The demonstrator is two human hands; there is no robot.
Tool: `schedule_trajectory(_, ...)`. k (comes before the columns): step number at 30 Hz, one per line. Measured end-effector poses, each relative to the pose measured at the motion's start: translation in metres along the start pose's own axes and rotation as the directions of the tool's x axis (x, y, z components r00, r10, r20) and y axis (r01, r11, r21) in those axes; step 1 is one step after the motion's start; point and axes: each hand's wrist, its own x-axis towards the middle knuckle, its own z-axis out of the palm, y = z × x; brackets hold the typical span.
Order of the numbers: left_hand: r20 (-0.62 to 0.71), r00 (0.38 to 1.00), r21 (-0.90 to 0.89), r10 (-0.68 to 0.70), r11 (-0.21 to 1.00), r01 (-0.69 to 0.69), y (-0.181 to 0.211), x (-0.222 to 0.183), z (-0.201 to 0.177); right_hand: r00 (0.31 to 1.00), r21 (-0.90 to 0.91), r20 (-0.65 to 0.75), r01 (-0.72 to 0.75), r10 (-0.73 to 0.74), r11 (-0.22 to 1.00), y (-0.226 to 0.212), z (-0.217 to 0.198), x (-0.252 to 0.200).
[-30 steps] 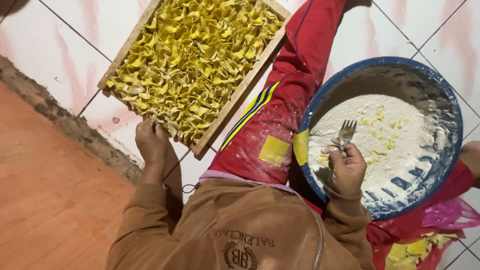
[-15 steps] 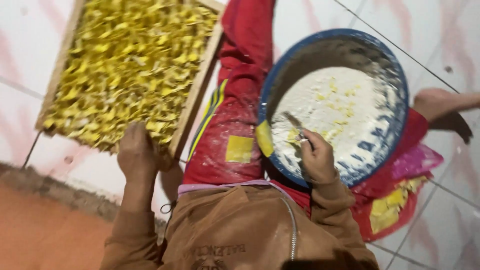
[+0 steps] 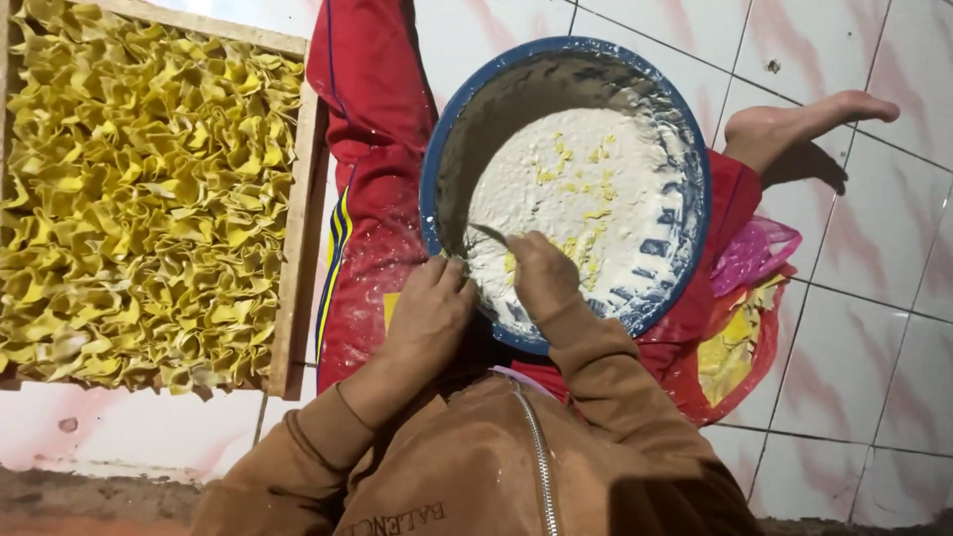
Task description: The person sits on the floor and repeatedly scoops white powder from a blue bowl using a fork, then applies it to small yellow dough pieces held in the other hand. The coated pieces are placed into a wooden tray to the left. The person continues this process until the tray is full, then moves the tray aside.
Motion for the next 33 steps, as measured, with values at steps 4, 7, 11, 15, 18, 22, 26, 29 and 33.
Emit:
schedule_trajectory(4, 0.047, 0.998, -0.053, 0.04, 0.998, -0.037, 0.0, -0.011, 0.031, 0.995, 0.047, 0.092, 0.03, -0.035, 0.998, -0.014, -0.025, -0.008)
schedule_trajectory(7, 0.054, 0.998, -0.058, 0.04, 0.998, -0.037, -0.001, -0.007, 0.019, 0.992, 0.049, 0.126, -0.039, 0.033, 0.998, -0.002, -0.019, -0.013)
schedule_trajectory(11, 0.064, 0.997, -0.061, 0.042, 0.997, -0.039, -0.001, -0.011, 0.017, 0.958, 0.154, 0.259, -0.164, 0.12, 0.974, 0.01, 0.01, -0.009)
schedule_trajectory(15, 0.009, 1.0, -0.093, 0.01, 0.996, -0.009, 0.0, -0.004, 0.001, 0.882, 0.458, 0.423, -0.405, 0.207, 0.791, 0.017, 0.022, -0.001)
schedule_trajectory(18, -0.072, 0.969, -0.302, -0.235, 0.931, 0.203, -0.004, 0.004, -0.035, 0.872, 0.57, 0.445, -0.452, 0.205, 0.686, 0.008, 0.007, -0.003)
schedule_trajectory(22, 0.141, 0.803, -0.737, -0.579, 0.48, 0.476, -0.027, 0.015, -0.069, 0.905, 0.695, 0.39, -0.411, 0.171, 0.59, -0.016, -0.041, -0.013)
schedule_trajectory(26, 0.453, 0.519, -0.891, -0.724, -0.392, 0.231, -0.044, 0.011, -0.058, 0.927, 0.783, 0.276, -0.369, 0.253, 0.5, -0.023, -0.058, -0.022)
schedule_trajectory(29, 0.519, 0.482, -0.841, -0.706, -0.523, 0.138, -0.035, 0.029, -0.061, 0.933, 0.823, 0.216, -0.333, 0.289, 0.459, -0.031, -0.073, -0.03)
schedule_trajectory(33, 0.567, 0.431, -0.811, -0.702, -0.568, 0.141, -0.019, 0.046, -0.059, 0.949, 0.859, 0.131, -0.254, 0.288, 0.445, -0.032, -0.08, -0.037)
